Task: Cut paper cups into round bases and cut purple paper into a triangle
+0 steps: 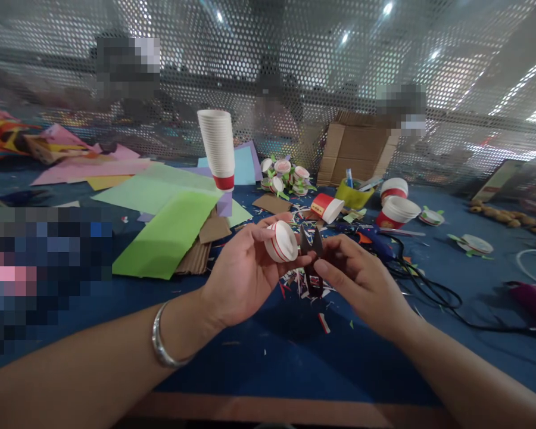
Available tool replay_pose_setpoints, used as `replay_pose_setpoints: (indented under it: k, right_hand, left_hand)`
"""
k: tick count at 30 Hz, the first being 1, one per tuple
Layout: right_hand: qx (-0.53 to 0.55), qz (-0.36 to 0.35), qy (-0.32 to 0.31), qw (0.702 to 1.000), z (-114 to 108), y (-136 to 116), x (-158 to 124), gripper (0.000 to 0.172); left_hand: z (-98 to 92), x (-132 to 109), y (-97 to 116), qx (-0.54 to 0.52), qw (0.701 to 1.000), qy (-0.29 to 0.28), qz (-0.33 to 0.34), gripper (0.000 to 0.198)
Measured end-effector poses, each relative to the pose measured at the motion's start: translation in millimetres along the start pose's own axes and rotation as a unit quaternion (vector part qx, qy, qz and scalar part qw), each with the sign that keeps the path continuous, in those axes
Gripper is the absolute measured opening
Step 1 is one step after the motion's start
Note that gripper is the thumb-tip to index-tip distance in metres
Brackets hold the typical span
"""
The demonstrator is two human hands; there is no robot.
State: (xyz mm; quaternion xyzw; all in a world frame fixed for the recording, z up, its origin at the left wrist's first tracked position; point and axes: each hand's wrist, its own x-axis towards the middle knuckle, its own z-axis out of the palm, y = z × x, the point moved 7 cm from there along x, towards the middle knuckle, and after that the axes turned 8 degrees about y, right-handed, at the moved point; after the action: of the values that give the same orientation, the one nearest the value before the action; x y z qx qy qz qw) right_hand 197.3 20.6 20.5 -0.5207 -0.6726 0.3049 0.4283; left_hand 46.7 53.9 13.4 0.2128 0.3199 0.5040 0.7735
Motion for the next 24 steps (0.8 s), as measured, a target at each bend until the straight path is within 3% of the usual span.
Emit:
replay_pose_setpoints:
  k: [5, 8, 16, 19, 24]
  right_hand:
    - [0.168, 0.083, -0.041, 0.982, 19, 10, -3, 0.033]
    - [0.191, 0.119, -0.02, 0.974, 21, 15, -5, 0.035]
    - [0.206, 0.12, -0.007, 0.971, 15, 18, -10, 0.036]
    - [0.204, 0.125, -0.001, 0.971, 11, 22, -12, 0.037]
    - [0.183, 0.124, -0.028, 0.975, 9, 20, -13, 0.038]
  left_hand:
    - [3.9, -2, -4, 0.012, 0.999, -0.044, -0.005, 0.036]
    - [5.3, -3, -6, 0.021, 0.998, -0.064, -0.004, 0.038]
    - [2.1, -3, -1, 0.138, 0.983, -0.11, 0.046, 0.042]
    - [-1.8, -1, 5, 0.232, 0.96, -0.119, 0.101, 0.044]
    - [-3.8, 2, 14, 0.385, 0.896, -0.137, 0.175, 0.041]
